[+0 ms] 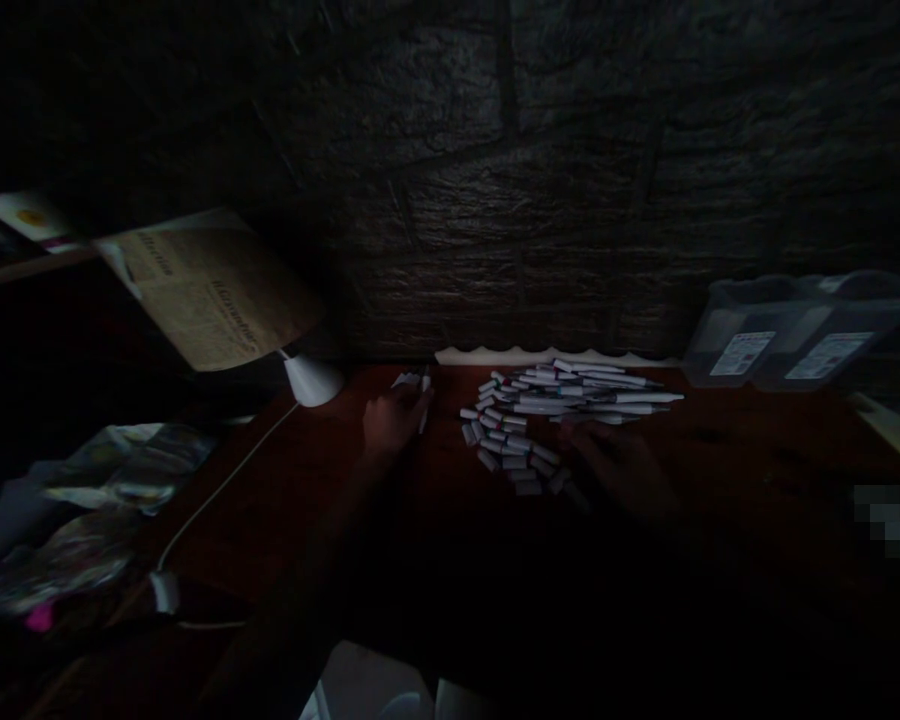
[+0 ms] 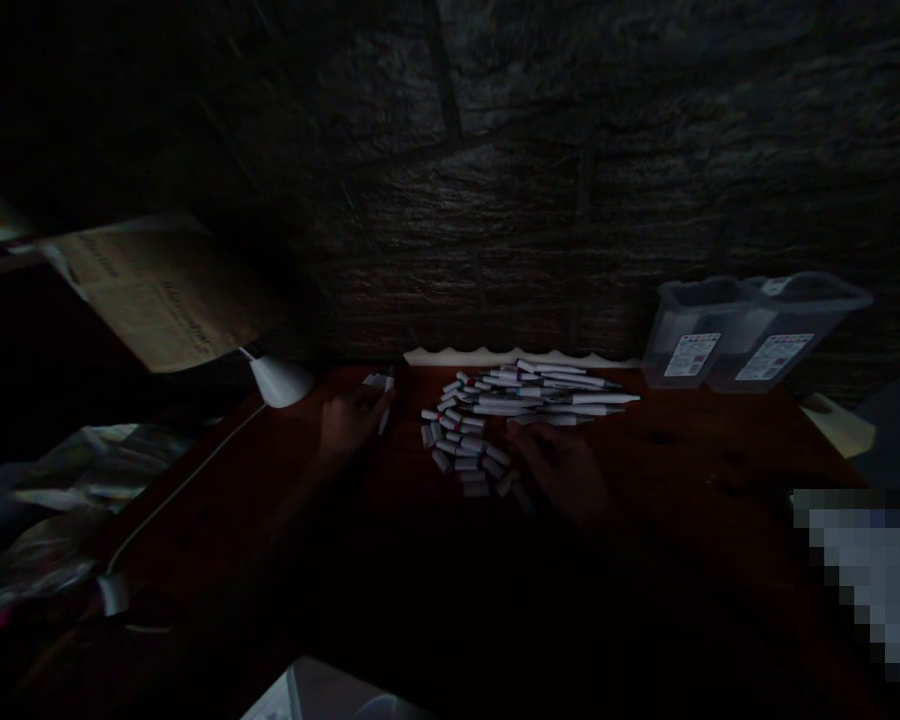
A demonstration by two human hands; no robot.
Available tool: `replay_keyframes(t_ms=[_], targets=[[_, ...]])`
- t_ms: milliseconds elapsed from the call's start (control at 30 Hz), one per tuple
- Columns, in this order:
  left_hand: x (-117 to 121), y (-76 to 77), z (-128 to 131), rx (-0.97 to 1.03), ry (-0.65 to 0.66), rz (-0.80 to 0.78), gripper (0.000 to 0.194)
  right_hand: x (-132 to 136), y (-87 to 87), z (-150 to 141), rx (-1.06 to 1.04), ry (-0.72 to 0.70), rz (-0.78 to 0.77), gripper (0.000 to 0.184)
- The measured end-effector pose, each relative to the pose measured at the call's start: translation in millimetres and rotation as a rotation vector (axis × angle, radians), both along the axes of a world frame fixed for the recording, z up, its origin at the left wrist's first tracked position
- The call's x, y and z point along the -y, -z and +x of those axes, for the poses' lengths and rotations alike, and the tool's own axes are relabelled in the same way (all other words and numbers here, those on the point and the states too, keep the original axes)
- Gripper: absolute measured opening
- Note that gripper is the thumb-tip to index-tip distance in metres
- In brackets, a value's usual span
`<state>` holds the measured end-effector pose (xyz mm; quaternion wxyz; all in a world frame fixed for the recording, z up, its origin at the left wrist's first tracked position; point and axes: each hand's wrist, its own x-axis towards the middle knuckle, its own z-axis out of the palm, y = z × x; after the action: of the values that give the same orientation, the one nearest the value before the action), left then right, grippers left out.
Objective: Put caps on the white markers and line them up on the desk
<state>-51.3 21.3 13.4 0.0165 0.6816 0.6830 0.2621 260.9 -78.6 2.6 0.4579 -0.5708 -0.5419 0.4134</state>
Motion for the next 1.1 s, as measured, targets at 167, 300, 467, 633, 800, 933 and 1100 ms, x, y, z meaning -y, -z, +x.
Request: replay_keyframes(t_ms=[167, 300, 467, 633, 800, 933, 1100], targets=[[-4.4, 2.6, 8.3, -0.255, -0.177, -0.105, 0.044, 0.7, 3.6, -0.2, 0.030, -0.027, 0.022, 0.041], [1.3, -1.7, 9.3, -0.300, -0.142, -0.120, 0.046, 0.7, 5.7, 0.2, 0.060, -0.030, 0.030, 0.041], [12.1, -6.8, 2.2, -0.251, -0.138, -0.135, 0.043, 0.2, 7.2, -0.4, 0.028, -0.026, 0.067, 0.041], [8.1, -1.9, -3.7, -0.242, -0.114, -0.114, 0.036, 0.3, 8.2, -1.2, 0.054, -0.017, 0.055, 0.039], [-0.1, 1.0, -1.2, -0.311, -0.154, 0.044, 0.041, 1.0, 8.1, -2.8, 0.190, 0.013, 0.181, 0.034], [6.8, 7.5, 21.2, -0.086, -0.003, 0.212, 0.046, 5.2, 8.6, -8.5, 0.390, -0.044, 0.415, 0.035], [10.7, 17.4, 60.5, 0.122, 0.374, -0.052, 0.065, 8.1, 25.5, -20.5, 0.783, -0.243, 0.646, 0.068]])
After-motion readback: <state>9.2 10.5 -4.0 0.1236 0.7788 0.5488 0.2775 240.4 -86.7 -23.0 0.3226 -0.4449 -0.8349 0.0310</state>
